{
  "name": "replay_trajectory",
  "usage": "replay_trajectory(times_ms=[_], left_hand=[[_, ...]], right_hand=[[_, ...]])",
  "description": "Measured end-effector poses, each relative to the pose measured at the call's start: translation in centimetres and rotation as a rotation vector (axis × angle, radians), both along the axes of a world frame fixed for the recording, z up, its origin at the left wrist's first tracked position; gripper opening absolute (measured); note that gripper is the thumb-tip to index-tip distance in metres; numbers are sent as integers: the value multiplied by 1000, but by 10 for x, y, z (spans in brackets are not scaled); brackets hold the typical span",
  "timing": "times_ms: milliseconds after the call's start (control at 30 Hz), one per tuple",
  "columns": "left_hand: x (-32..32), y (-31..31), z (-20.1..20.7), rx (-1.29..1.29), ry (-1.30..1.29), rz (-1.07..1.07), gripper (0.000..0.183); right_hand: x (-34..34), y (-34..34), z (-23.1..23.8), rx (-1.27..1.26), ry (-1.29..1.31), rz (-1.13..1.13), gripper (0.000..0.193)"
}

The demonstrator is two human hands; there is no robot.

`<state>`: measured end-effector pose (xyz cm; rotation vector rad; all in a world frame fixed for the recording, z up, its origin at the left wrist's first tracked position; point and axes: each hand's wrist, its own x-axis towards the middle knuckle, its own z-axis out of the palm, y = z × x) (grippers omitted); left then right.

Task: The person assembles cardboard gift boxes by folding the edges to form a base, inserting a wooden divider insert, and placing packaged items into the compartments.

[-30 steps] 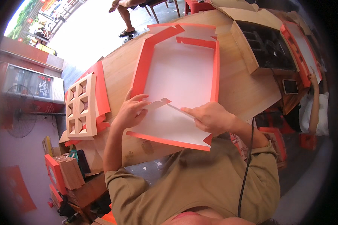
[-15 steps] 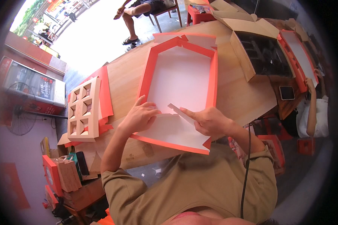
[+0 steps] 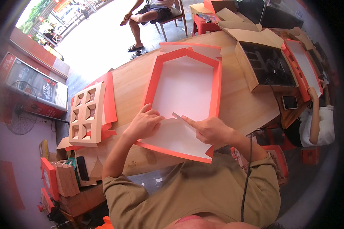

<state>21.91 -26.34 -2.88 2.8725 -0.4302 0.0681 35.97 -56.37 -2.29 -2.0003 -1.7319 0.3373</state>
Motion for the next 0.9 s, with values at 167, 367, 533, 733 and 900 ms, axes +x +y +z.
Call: replay_trajectory(times_ms=[167,367,533,733,900], left_hand=[[0,1,-2,1,-6,-7,24],[-2,4,-1,-30,-2,-44,18],[-4,3,21,-274,83,-31,17],[24,30,3,-406,-222,97,25],[66,39,5,-230,-339,224,36]], right_hand=[[-1,7,10,-109,-1,9,79],[2,6,13,-260,-51,72,76],[5,-7,16,-224,-38,131,72],[12,-14,14,-202,-22,245,72],[17,-25,9,-214,-42,338,71]])
